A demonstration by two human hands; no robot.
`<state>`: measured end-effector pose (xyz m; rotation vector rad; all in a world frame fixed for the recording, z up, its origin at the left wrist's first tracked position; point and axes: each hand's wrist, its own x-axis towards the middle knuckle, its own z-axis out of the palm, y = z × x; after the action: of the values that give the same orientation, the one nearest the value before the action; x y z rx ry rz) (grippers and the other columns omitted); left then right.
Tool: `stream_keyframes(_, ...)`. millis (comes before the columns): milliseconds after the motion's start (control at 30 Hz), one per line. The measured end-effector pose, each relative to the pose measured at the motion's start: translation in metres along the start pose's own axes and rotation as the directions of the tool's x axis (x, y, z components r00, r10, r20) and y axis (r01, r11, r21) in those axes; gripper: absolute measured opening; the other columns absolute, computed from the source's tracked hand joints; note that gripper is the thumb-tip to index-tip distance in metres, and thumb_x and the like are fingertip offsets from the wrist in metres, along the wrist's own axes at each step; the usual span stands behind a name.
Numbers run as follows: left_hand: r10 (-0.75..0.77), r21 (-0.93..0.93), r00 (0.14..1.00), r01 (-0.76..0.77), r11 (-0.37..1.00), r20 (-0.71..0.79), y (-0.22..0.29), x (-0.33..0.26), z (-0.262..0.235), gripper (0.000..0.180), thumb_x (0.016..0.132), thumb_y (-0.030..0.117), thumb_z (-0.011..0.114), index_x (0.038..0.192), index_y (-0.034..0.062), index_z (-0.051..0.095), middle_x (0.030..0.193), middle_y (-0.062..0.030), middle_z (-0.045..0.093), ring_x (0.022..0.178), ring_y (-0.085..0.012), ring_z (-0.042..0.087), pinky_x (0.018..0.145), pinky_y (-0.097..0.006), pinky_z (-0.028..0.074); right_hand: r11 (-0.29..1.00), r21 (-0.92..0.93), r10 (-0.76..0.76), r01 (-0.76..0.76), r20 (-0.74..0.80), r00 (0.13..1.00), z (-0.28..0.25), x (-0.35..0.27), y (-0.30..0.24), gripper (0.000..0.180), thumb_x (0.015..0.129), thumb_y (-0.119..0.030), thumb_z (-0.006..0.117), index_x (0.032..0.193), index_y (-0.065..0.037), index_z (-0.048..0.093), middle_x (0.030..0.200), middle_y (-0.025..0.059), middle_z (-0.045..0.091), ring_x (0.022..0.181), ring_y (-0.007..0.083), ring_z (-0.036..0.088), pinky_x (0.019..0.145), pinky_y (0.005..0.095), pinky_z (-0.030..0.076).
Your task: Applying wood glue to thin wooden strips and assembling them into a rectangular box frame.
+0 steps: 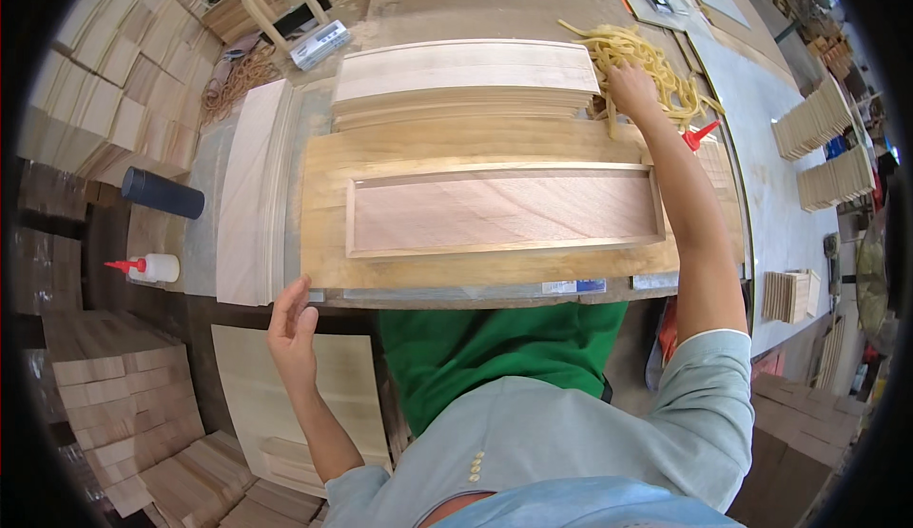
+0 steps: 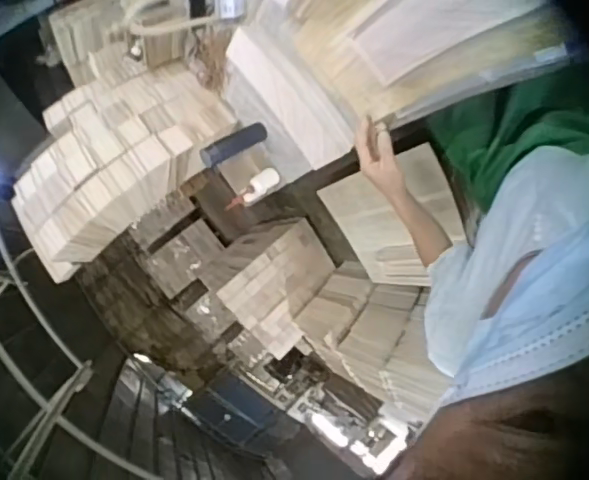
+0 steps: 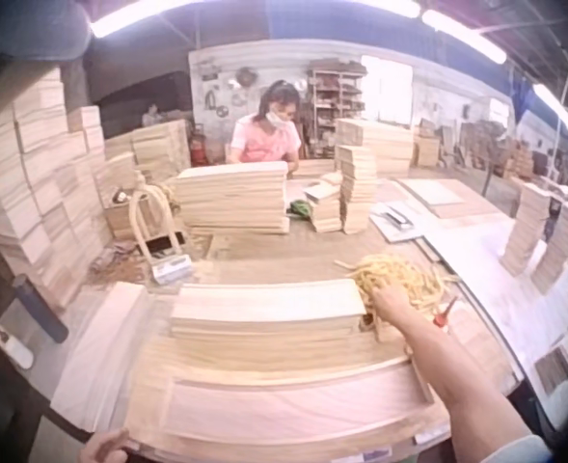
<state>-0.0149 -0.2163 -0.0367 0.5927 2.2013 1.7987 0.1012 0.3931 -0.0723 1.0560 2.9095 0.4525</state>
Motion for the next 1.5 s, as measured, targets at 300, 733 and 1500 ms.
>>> stream_keyframes(300,0.041,-0.011,0.998,-0.041,0.999,-0.037,0.009,-0.002,0.001,0.033,0.091,0.003,0.056,0.122,-0.0051,0.058,0.122,-0.0164,0.061,0.118,-0.0252,0.056,0.107,-0.038,0.040,0.811,0.477,0.479,-0.338,-0.211,0.852,-0.088,0.035,0.047,0.033,0.080,-0.021,0.054,0.103,0.001,0.065,0.100,0.0286,0.066,0.098,0.0422,0.063,0.082,0.0490,0.050)
stream_keyframes(733,0.638,0.069,0.726,-0.672,0.737,0.255,0.145,0.075,0.193,0.055,0.080,0.006,0.071,0.131,0.0006,0.052,0.118,-0.0113,0.060,0.110,-0.0223,0.058,0.096,-0.034,0.045,0.376,0.926,0.364,0.018,-0.166,0.916,-0.232,-0.104,-0.054,0.026,0.082,-0.026,0.067,0.077,-0.001,0.060,0.069,0.0083,0.066,0.064,0.0114,0.061,0.059,0.0269,0.048)
stream_keyframes(1500,-0.163,0.101,0.874,0.131,0.986,0.458,0.058,0.078,0.018,0.051,0.080,0.000,0.061,0.130,-0.0019,0.049,0.064,0.0047,0.042,0.047,-0.0018,0.037,0.040,-0.016,0.027,0.156,0.960,-0.009,-0.231,0.235,0.972,-0.118,-0.250,0.027,0.032,0.090,-0.009,0.063,0.121,-0.005,0.059,0.070,-0.0076,0.037,0.050,-0.0001,0.032,0.041,0.0193,0.023)
